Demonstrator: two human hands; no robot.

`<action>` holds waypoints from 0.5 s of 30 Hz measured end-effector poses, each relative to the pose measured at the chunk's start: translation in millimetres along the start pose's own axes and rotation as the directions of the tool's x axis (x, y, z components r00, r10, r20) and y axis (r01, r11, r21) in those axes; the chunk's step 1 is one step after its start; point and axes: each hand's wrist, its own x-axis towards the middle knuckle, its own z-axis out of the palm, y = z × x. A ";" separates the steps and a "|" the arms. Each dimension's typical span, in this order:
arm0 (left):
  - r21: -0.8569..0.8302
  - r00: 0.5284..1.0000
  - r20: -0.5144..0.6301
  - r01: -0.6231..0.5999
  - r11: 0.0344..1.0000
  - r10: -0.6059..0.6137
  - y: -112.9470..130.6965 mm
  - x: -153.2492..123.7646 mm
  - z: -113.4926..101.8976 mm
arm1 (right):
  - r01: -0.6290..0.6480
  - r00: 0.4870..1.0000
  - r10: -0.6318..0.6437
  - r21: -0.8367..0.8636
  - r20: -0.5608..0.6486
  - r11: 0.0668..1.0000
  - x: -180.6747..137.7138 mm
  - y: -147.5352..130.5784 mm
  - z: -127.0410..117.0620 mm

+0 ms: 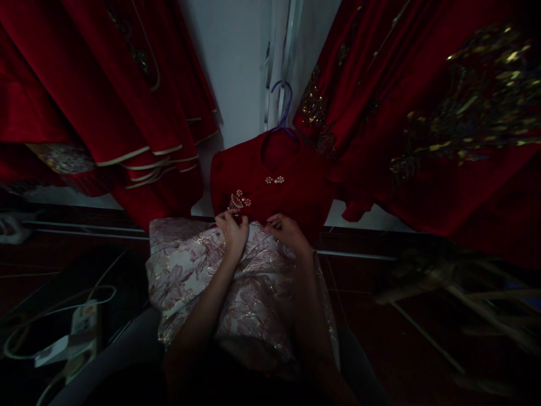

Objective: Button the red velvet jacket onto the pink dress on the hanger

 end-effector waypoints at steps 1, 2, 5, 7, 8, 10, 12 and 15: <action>0.025 0.999 0.032 0.003 1.000 -0.004 0.4 -0.4 -2.3 | -0.014 1.000 0.014 0.003 0.003 1.000 0.8 0.5 1.8; 0.051 0.997 0.076 0.006 0.999 -0.009 0.8 -1.1 -4.3 | -0.033 0.999 0.033 0.002 0.002 0.999 1.4 1.0 3.4; 0.123 0.974 0.219 0.024 0.992 -0.050 0.8 -3.5 -8.4 | -0.088 0.996 0.088 -0.027 -0.002 0.996 1.9 2.4 5.2; 0.134 0.957 0.278 0.040 0.990 -0.077 -1.3 -3.7 -8.9 | -0.095 0.995 0.096 -0.037 0.011 0.995 1.1 2.9 3.2; 0.129 0.951 0.296 0.051 0.990 -0.087 -3.1 -3.3 -8.7 | -0.091 0.996 0.092 -0.033 0.018 0.995 0.4 3.3 1.3; 0.116 0.948 0.304 0.066 0.991 -0.099 -8.2 -1.5 -7.7 | -0.073 0.997 0.074 -0.008 0.014 0.997 -0.8 4.8 -3.5; 0.132 0.959 0.258 0.081 0.988 -0.113 -14.9 1.3 -6.8 | -0.042 0.999 0.042 0.008 -0.024 0.999 -1.7 6.8 -9.1; 0.213 0.942 0.276 0.133 0.968 -0.190 -25.6 7.1 -8.5 | 0.002 0.996 -0.001 0.009 -0.091 1.000 -2.7 8.9 -17.3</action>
